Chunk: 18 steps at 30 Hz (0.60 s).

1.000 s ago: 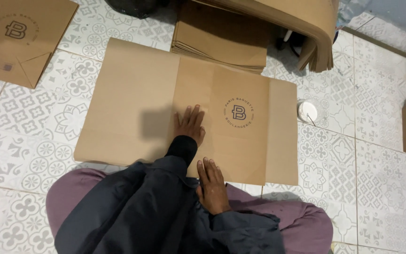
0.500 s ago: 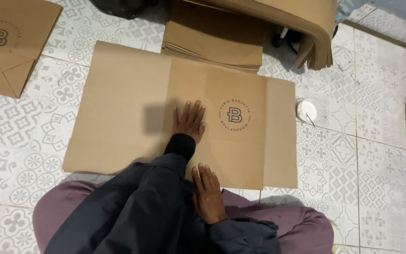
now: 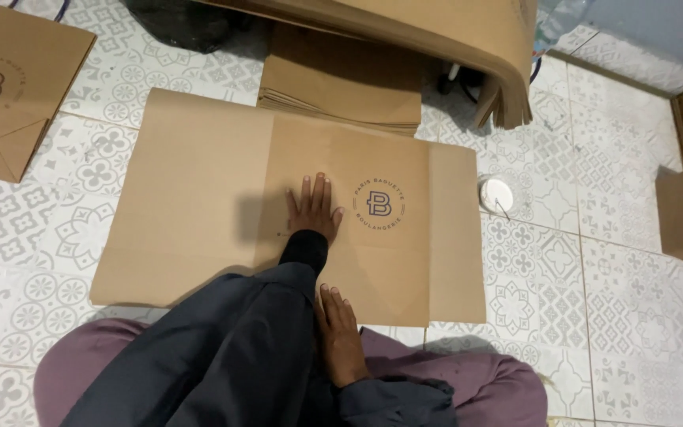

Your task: The person sits on the floor and assembles flat cardboard pieces into a bag. They apply glue to the edges using a small stick, fold the cardboard, and press the glued sections together to secure the shape.

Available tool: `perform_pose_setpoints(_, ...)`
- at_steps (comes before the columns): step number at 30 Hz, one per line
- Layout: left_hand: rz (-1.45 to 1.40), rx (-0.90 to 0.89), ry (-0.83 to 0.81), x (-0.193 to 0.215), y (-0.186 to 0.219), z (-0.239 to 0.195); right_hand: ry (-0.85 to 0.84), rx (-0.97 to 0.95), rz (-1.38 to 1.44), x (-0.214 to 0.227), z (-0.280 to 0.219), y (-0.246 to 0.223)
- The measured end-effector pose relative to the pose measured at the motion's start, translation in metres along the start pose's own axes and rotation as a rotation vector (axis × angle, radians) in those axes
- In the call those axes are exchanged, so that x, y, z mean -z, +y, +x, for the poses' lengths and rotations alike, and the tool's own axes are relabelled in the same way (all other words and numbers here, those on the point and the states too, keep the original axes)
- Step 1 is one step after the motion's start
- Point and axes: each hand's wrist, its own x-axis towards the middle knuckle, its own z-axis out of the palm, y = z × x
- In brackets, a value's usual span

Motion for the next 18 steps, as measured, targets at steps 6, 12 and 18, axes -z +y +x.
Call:
perform_pose_setpoints(6,-0.003,-0.033,0.025,-0.021,-0.001,0.039,-0.011,-0.037,0.044,-0.008,-0.001,0.007)
perform_pose_setpoints(12,-0.028,-0.078,0.205,-0.038,-0.003,0.071,0.008,0.011,-0.067,-0.008,0.006,0.007)
perform_pose_setpoints(18,0.029,-0.127,0.297,-0.055,-0.01,0.11,0.047,0.008,-0.173,-0.002,0.011,-0.002)
